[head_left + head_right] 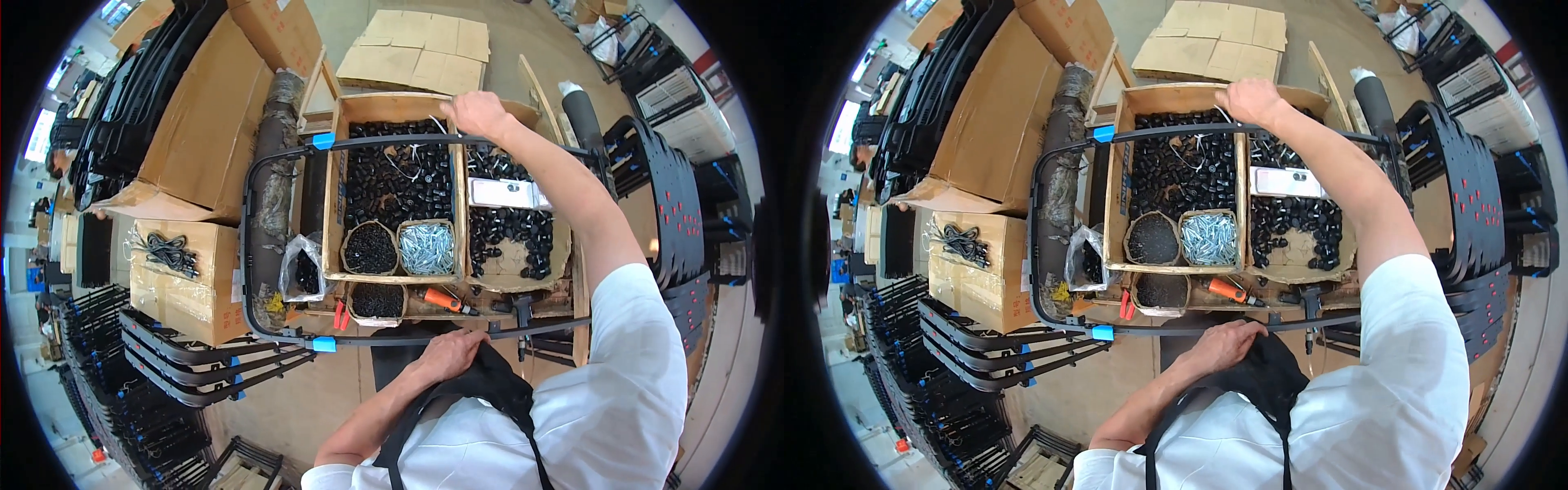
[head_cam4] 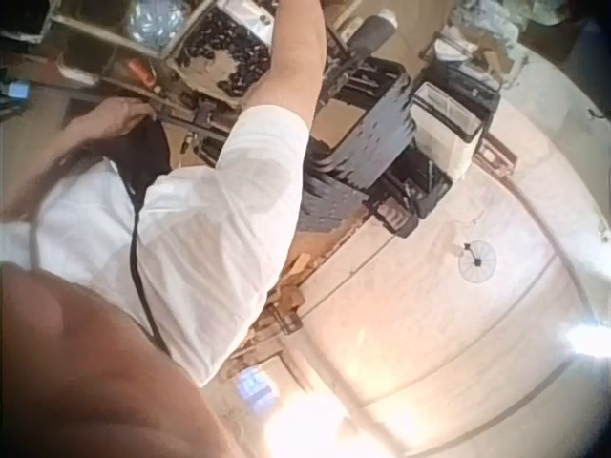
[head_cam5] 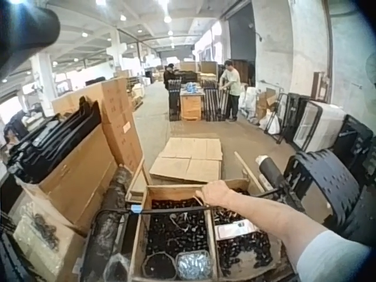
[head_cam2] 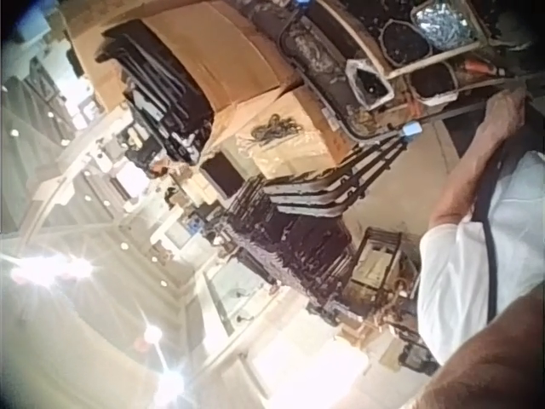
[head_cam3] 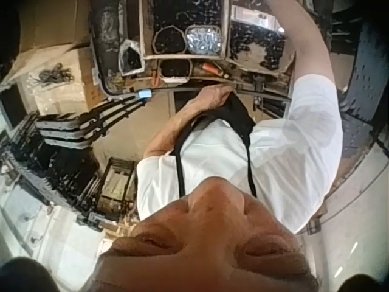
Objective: The recorder is assembling and fastening components of a black metal frame structure using an electric screwdriver and manual tools.
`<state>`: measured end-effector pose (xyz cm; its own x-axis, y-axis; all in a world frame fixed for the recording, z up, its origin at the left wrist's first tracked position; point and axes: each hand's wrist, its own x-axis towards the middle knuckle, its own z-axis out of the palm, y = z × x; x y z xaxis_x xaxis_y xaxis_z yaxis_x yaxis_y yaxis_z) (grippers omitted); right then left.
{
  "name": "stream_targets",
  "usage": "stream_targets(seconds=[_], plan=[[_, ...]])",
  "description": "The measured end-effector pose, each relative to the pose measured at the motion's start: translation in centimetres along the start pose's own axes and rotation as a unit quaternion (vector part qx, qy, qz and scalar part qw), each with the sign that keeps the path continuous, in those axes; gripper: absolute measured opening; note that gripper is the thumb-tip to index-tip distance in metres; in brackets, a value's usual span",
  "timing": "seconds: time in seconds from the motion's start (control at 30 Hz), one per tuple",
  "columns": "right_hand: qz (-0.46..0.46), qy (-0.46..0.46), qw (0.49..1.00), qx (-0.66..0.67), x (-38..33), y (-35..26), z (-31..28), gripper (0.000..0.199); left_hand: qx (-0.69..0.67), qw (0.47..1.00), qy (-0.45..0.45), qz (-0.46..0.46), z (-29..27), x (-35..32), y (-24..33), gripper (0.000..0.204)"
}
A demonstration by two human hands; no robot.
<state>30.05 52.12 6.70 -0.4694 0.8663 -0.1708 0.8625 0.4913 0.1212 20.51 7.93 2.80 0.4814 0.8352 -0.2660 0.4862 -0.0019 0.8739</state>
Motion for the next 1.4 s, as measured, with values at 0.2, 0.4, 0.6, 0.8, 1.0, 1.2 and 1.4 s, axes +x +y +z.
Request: stream_targets(seconds=[0.2,0.4,0.6,0.8,1.0,1.2,1.4], plan=[[-0.052,0.005,0.995,-0.086,-1.3,1.2,0.5,0.031,0.089,0.995,-0.052,0.011,0.1,0.8,0.1,0.029],[-0.048,-0.015,0.992,-0.113,-1.6,1.6,1.5,0.023,-0.045,0.998,0.014,-0.035,0.0,-0.2,-0.5,0.043],[-0.040,-0.041,0.989,-0.140,0.5,0.9,0.5,0.022,-0.100,0.989,-0.069,-0.089,0.6,-0.1,-0.8,0.032],[-0.063,-0.077,0.981,-0.164,-0.2,-0.1,0.2,0.024,-0.007,0.998,-0.035,-0.045,2.5,0.6,-1.3,0.033],[-0.030,0.007,0.992,-0.120,-0.5,0.0,1.4,0.025,-0.030,0.996,0.020,-0.083,2.5,-0.5,-0.8,0.043],[-0.068,-0.083,0.976,-0.188,-0.8,0.1,1.9,0.024,-0.024,0.997,0.056,-0.057,2.0,-1.1,-1.4,0.044],[-0.034,0.014,0.990,-0.134,-1.0,-0.1,1.6,0.024,-0.142,0.980,-0.087,-0.109,1.5,-1.0,-0.9,0.039]])
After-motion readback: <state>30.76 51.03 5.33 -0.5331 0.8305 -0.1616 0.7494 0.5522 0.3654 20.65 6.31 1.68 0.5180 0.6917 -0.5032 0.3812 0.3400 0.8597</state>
